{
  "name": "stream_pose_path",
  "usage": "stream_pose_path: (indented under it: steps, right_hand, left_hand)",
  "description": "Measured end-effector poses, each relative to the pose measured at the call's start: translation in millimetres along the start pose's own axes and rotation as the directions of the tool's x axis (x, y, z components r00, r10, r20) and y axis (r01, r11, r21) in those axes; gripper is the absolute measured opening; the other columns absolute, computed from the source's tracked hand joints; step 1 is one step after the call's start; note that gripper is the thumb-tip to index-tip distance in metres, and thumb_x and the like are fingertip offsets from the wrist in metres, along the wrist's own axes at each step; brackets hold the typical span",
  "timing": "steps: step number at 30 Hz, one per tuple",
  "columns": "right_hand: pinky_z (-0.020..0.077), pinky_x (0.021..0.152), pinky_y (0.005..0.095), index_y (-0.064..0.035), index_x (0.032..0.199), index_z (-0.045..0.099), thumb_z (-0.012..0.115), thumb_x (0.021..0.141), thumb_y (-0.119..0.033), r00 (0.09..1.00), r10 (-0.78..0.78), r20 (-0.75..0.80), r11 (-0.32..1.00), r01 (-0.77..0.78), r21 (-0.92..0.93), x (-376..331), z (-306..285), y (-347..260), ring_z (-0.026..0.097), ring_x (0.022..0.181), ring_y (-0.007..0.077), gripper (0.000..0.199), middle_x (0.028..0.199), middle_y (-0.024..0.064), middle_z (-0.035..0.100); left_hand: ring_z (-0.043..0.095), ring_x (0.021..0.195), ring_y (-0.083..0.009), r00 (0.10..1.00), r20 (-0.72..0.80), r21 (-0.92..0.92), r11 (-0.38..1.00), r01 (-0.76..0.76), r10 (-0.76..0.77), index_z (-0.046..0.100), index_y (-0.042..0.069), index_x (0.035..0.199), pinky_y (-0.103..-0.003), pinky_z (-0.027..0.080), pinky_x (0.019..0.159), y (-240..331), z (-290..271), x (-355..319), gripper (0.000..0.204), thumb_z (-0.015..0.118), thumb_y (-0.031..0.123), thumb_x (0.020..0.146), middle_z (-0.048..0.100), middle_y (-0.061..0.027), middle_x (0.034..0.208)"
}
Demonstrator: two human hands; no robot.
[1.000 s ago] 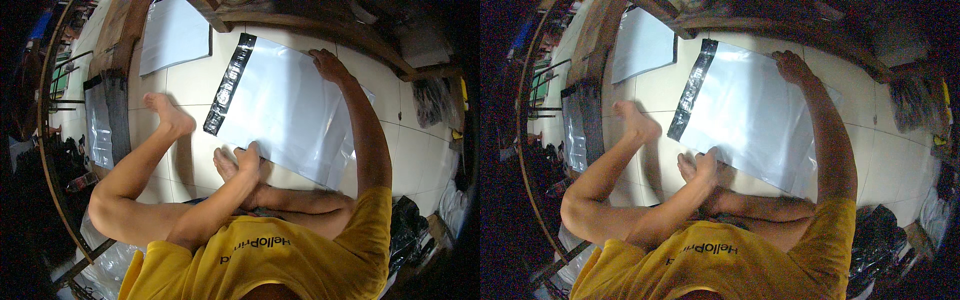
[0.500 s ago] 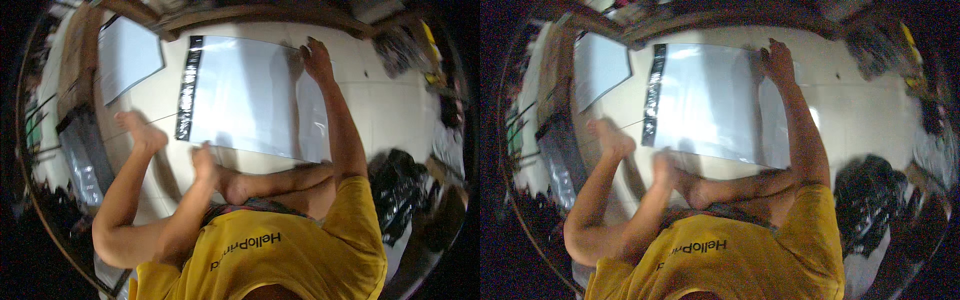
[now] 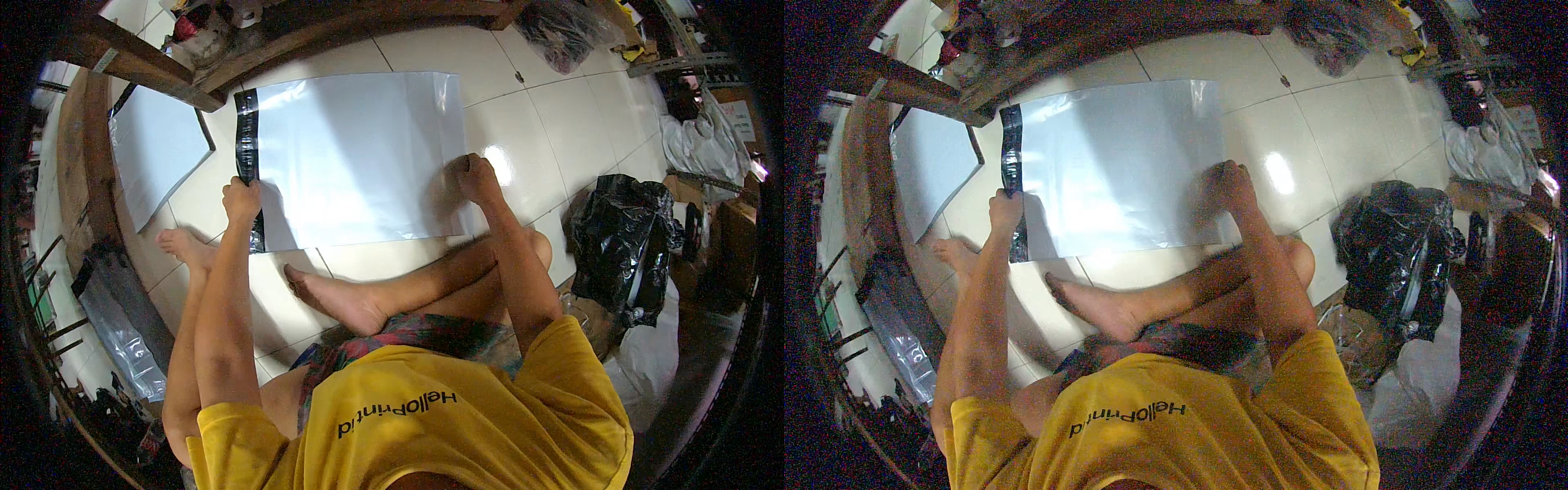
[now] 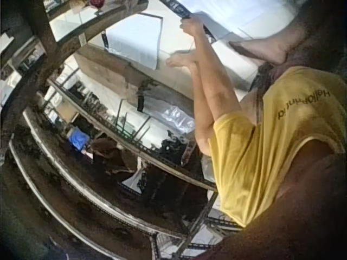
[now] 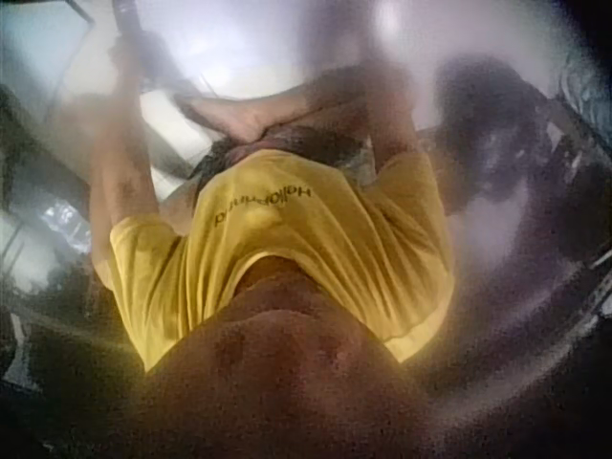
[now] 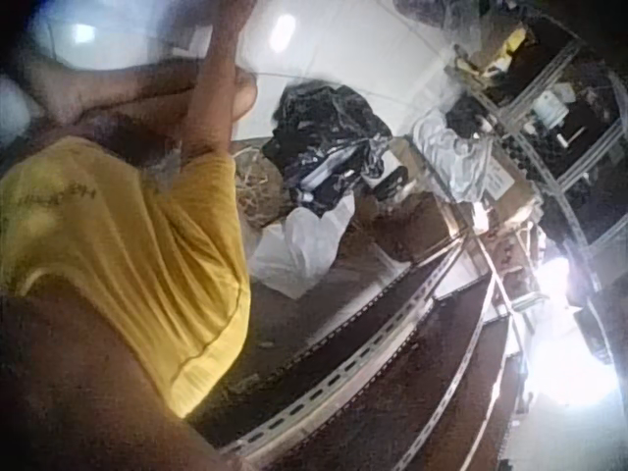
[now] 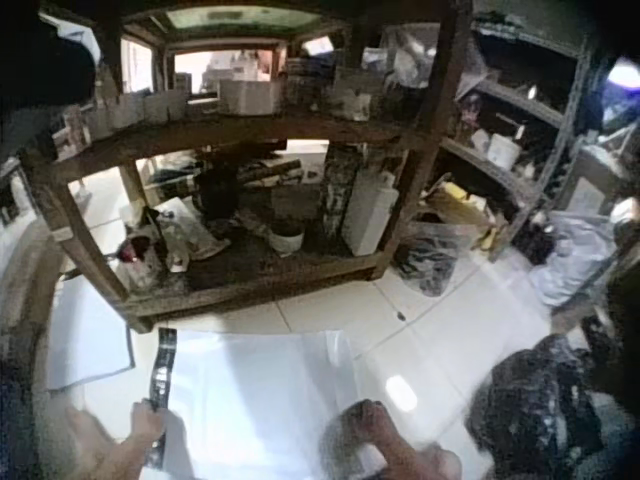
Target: The person sits on the floor and repeatedly pulls poly mailers from a roll, flattens them on the floor, and folds them in half. The person handles the mailers one at a time, smoothing and folding each before moving to the next.
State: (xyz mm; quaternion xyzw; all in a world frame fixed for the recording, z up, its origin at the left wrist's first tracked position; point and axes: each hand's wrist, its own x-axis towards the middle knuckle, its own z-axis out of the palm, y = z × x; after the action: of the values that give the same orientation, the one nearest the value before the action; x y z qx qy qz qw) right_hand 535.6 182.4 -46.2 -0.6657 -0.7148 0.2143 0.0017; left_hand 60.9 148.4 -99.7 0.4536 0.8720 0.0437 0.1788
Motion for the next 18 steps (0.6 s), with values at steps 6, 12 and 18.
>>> stream_pose_path:
  steps: [6,12,18]
  right_hand:
    - [0.0532,0.086,0.0488,0.0039,0.108,0.062,0.069,0.088,-0.035,0.988,0.079,-0.135,0.995,-0.069,0.078,-3,22,8,0.063,0.095,0.0409,0.045,0.1,0.0236,0.067]
    - [0.0473,0.099,0.0508,0.0064,0.141,0.041,0.067,0.09,-0.033,0.973,0.141,-0.185,0.985,-0.12,0.122,-5,27,2,0.054,0.119,0.0464,0.07,0.126,0.0315,0.055]
    - [0.0153,0.12,0.0603,0.0082,0.153,0.024,0.048,0.101,-0.039,0.954,-0.263,-0.142,0.944,0.224,-0.243,-34,46,-22,0.017,0.148,0.0506,0.074,0.157,0.0333,0.023]
  left_hand:
    - [0.064,0.096,-0.0481,0.997,-0.008,-0.072,0.995,-0.075,0.074,0.061,-0.006,0.108,-0.054,0.051,0.09,-4,-4,-5,0.04,0.065,0.028,0.088,0.062,-0.0321,0.111]
    - [0.057,0.109,-0.0454,0.942,-0.304,-0.129,0.973,-0.189,0.142,0.05,-0.004,0.137,-0.051,0.047,0.095,8,7,-33,0.055,0.066,0.021,0.091,0.056,-0.0316,0.123]
    - [0.046,0.124,-0.045,0.877,-0.357,0.085,0.946,-0.313,0.322,0.042,0.0,0.146,-0.055,0.039,0.104,14,27,-51,0.055,0.058,0.018,0.096,0.046,-0.031,0.137]
